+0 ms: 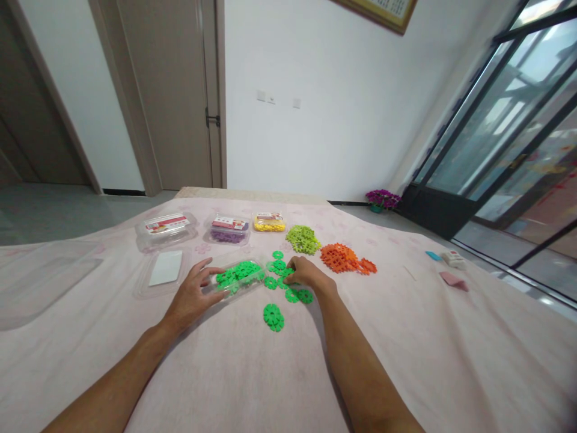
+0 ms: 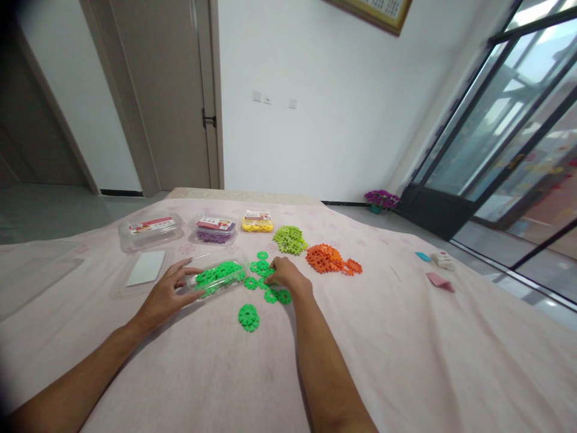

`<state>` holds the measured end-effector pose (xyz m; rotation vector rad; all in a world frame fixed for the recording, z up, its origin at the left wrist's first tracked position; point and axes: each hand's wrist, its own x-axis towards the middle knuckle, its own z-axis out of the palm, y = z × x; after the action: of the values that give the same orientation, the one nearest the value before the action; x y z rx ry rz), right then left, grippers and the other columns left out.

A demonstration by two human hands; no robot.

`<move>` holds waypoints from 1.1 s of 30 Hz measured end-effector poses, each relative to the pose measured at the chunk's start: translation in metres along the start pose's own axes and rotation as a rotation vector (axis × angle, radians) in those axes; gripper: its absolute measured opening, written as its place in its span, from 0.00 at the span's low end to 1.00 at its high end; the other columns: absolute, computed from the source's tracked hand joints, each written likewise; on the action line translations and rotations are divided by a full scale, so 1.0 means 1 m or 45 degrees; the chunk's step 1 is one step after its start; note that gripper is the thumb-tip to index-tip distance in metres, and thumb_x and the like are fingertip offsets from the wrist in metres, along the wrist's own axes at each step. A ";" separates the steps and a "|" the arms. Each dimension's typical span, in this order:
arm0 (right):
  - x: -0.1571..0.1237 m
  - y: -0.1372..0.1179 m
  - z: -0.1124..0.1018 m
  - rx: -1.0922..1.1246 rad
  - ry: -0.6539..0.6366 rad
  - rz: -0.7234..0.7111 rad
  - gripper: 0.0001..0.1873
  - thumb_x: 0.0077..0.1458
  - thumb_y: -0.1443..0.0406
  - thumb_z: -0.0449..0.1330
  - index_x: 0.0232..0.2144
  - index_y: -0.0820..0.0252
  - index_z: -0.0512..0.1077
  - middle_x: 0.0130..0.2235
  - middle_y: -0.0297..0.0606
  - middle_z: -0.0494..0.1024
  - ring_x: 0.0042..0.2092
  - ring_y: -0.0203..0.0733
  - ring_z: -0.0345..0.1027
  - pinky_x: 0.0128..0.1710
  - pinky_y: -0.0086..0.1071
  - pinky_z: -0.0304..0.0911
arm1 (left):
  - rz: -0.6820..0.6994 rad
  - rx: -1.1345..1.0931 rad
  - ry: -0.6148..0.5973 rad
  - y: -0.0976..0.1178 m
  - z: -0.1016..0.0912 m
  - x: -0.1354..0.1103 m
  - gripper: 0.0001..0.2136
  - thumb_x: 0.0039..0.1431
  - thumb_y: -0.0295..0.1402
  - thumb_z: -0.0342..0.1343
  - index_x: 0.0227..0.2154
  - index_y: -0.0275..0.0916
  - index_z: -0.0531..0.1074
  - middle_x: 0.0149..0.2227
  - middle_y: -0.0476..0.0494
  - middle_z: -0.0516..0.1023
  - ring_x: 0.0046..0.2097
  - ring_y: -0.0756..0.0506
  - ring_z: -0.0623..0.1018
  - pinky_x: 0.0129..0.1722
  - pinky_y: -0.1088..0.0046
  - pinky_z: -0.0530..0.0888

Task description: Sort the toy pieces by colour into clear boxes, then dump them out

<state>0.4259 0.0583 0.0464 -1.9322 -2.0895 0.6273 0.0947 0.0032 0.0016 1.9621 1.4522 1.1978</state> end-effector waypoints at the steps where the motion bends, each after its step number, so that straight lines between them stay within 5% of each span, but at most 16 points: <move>1: 0.000 -0.001 0.000 0.026 -0.006 0.006 0.27 0.38 0.63 0.72 0.44 0.59 0.73 0.42 0.39 0.77 0.42 0.43 0.71 0.36 0.30 0.62 | 0.000 -0.001 -0.001 0.000 0.000 0.000 0.20 0.50 0.43 0.65 0.47 0.44 0.75 0.65 0.38 0.59 0.62 0.36 0.68 0.55 0.54 0.74; 8: 0.001 -0.003 0.003 0.199 -0.012 0.067 0.24 0.35 0.66 0.72 0.39 0.59 0.72 0.36 0.36 0.76 0.36 0.41 0.70 0.31 0.28 0.58 | -0.012 0.018 -0.003 0.004 -0.001 0.000 0.20 0.50 0.43 0.65 0.46 0.44 0.75 0.65 0.37 0.60 0.63 0.36 0.67 0.55 0.53 0.74; 12: 0.003 -0.003 0.005 0.309 -0.082 0.044 0.11 0.39 0.68 0.67 0.29 0.61 0.72 0.26 0.30 0.72 0.27 0.35 0.65 0.26 0.27 0.54 | 0.007 0.023 0.003 0.004 -0.001 0.000 0.20 0.50 0.43 0.65 0.46 0.45 0.75 0.65 0.38 0.60 0.63 0.36 0.68 0.55 0.53 0.74; 17: 0.009 -0.008 0.001 0.422 0.186 -0.130 0.05 0.41 0.67 0.64 0.24 0.61 0.71 0.22 0.27 0.68 0.26 0.33 0.60 0.25 0.26 0.51 | 0.019 0.031 0.007 0.004 -0.001 -0.001 0.20 0.51 0.44 0.64 0.46 0.45 0.75 0.65 0.38 0.60 0.63 0.35 0.68 0.55 0.53 0.74; 23: 0.006 -0.048 0.004 0.661 0.512 -0.291 0.10 0.47 0.60 0.63 0.31 0.62 0.74 0.27 0.31 0.72 0.30 0.36 0.64 0.29 0.27 0.57 | 0.055 0.059 -0.021 0.001 0.000 0.000 0.21 0.52 0.43 0.64 0.49 0.45 0.73 0.66 0.38 0.58 0.64 0.36 0.66 0.55 0.55 0.74; 29: -0.007 -0.091 0.027 0.612 0.367 -0.436 0.11 0.51 0.64 0.65 0.38 0.60 0.76 0.36 0.35 0.78 0.38 0.37 0.70 0.39 0.29 0.65 | 0.137 0.111 -0.005 0.005 0.000 -0.003 0.24 0.52 0.43 0.63 0.52 0.47 0.70 0.66 0.39 0.57 0.64 0.37 0.65 0.52 0.59 0.76; 33: -0.011 -0.091 0.019 0.559 0.391 -0.510 0.18 0.55 0.63 0.64 0.49 0.58 0.74 0.48 0.40 0.77 0.47 0.39 0.71 0.48 0.32 0.66 | 0.130 0.091 0.016 0.004 0.001 -0.003 0.26 0.51 0.43 0.64 0.54 0.46 0.69 0.65 0.38 0.59 0.63 0.37 0.66 0.52 0.60 0.75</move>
<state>0.3377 0.0409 0.0723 -1.2401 -1.8713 0.5919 0.0977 -0.0007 0.0033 2.1032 1.4350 1.2186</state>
